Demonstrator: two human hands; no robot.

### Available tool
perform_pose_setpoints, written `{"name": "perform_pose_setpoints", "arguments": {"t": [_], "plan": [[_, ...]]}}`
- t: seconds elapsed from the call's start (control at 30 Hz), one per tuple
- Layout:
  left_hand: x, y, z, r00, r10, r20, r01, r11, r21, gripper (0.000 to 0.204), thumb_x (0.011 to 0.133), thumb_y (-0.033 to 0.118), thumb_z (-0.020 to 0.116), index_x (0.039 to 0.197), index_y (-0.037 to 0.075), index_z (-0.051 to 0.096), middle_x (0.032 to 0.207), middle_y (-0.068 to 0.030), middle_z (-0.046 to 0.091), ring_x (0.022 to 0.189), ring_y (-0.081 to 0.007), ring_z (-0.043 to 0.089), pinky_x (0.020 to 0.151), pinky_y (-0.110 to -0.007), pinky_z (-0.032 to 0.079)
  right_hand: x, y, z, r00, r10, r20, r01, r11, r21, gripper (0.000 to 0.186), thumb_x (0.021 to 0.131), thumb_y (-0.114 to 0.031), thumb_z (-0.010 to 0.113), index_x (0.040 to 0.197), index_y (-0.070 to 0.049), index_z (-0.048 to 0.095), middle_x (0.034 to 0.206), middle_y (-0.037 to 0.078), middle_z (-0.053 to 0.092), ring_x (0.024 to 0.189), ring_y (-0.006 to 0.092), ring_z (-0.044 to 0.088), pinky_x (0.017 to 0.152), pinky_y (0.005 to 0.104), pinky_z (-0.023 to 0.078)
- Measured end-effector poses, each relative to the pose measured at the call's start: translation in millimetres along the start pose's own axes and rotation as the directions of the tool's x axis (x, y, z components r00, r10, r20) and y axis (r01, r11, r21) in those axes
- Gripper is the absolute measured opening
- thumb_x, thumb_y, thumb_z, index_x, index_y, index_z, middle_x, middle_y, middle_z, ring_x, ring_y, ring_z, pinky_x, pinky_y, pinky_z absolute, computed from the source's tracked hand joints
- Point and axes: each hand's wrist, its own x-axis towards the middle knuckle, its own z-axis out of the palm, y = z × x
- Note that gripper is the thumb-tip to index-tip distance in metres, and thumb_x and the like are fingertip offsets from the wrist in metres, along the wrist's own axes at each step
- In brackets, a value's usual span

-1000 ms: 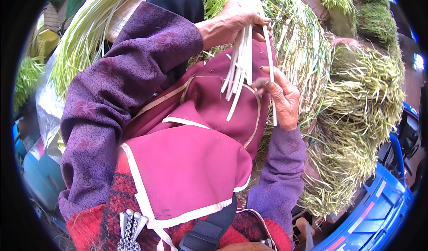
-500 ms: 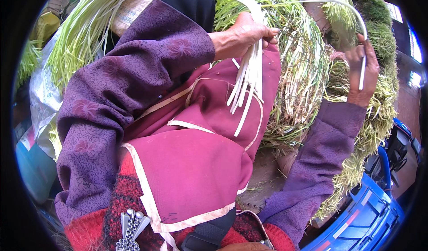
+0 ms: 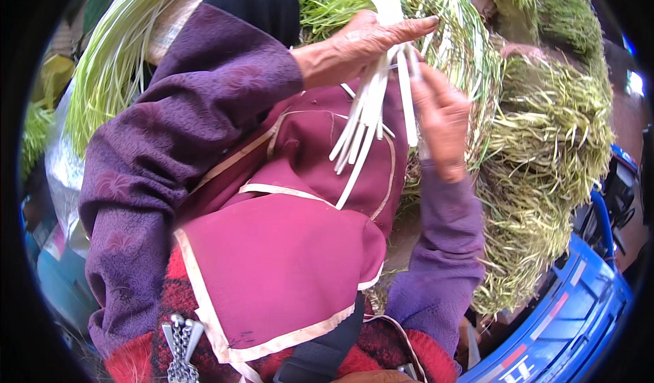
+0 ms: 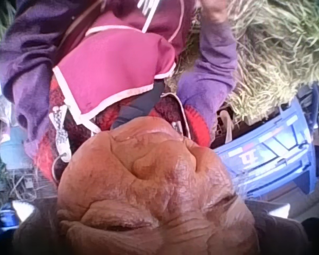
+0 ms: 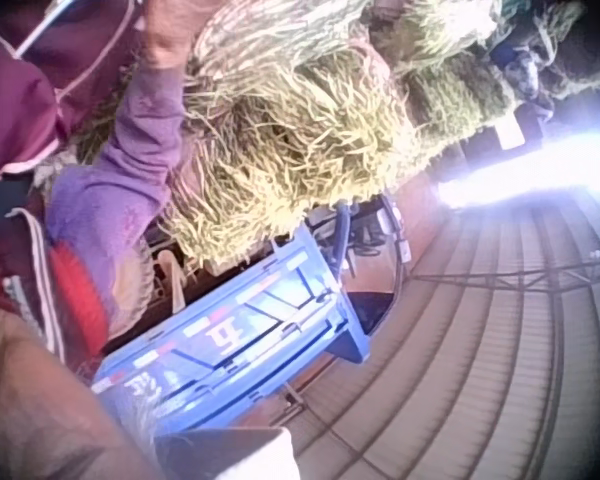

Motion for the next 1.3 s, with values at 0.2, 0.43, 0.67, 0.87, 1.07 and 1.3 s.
{"name": "perform_pose_setpoints", "arguments": {"t": [0.2,0.43,0.67,0.87,1.07,1.3], "plan": [[-2,8,3,1.0,-0.016,0.026,0.015,0.998,0.055,0.02,0.077,0.018,0.069,0.083,0.002,0.06,0.073,-0.0049,0.062,0.059,-0.0108,0.059,0.055,-0.025,0.051,-19,43,-27,0.995,0.087,-0.04,-0.081,0.988,0.135,0.02,0.084,-0.015,0.061,0.099,-0.003,0.063,0.077,0.004,0.063,0.064,0.0089,0.059,0.055,0.0209,0.047],[2,24,9,0.999,-0.008,-0.037,0.01,0.999,0.033,0.017,0.081,0.017,0.065,0.088,0.004,0.056,0.07,0.0003,0.055,0.047,-0.0032,0.045,0.04,-0.015,0.037,29,165,-115,0.914,0.104,-0.391,-0.285,0.851,-0.441,0.02,0.079,-0.021,0.064,0.093,-0.007,0.063,0.081,0.011,0.066,0.072,0.021,0.062,0.064,0.032,0.048],[6,23,12,0.995,-0.069,-0.076,0.074,0.995,0.068,0.017,0.08,0.018,0.066,0.083,0.006,0.056,0.068,0.0009,0.055,0.047,-0.0027,0.046,0.041,-0.015,0.037,42,203,-136,0.9,0.116,-0.419,-0.432,0.346,-0.833,0.02,0.076,-0.024,0.066,0.078,-0.005,0.057,0.076,0.012,0.062,0.073,0.0276,0.061,0.062,0.0392,0.044],[8,21,10,0.992,-0.083,-0.093,0.089,0.994,0.068,0.016,0.079,0.018,0.067,0.08,0.006,0.056,0.068,0.0004,0.056,0.047,-0.0026,0.047,0.042,-0.016,0.04,42,199,-137,0.912,0.172,-0.371,-0.408,0.301,-0.862,0.022,0.075,-0.027,0.065,0.086,-0.008,0.06,0.079,0.016,0.063,0.077,0.0338,0.06,0.069,0.0425,0.045],[5,23,10,0.993,-0.078,-0.091,0.085,0.993,0.078,0.015,0.079,0.016,0.067,0.081,0.004,0.058,0.068,-0.0004,0.057,0.047,-0.003,0.048,0.042,-0.016,0.041,52,200,-132,0.898,0.283,-0.338,-0.398,0.192,-0.897,0.019,0.074,-0.017,0.062,0.092,-0.009,0.062,0.082,0.014,0.065,0.08,0.0313,0.062,0.071,0.0402,0.047],[3,26,9,0.991,-0.062,-0.117,0.072,0.994,0.079,0.014,0.079,0.015,0.067,0.08,0.004,0.059,0.067,-0.0005,0.058,0.047,-0.0031,0.048,0.041,-0.016,0.041,22,124,-144,0.877,0.386,-0.287,-0.407,0.913,-0.014,0.014,0.072,-0.011,0.068,0.085,-0.007,0.066,0.066,0.001,0.06,0.047,0.0041,0.044,0.041,0.0173,0.034]]}}
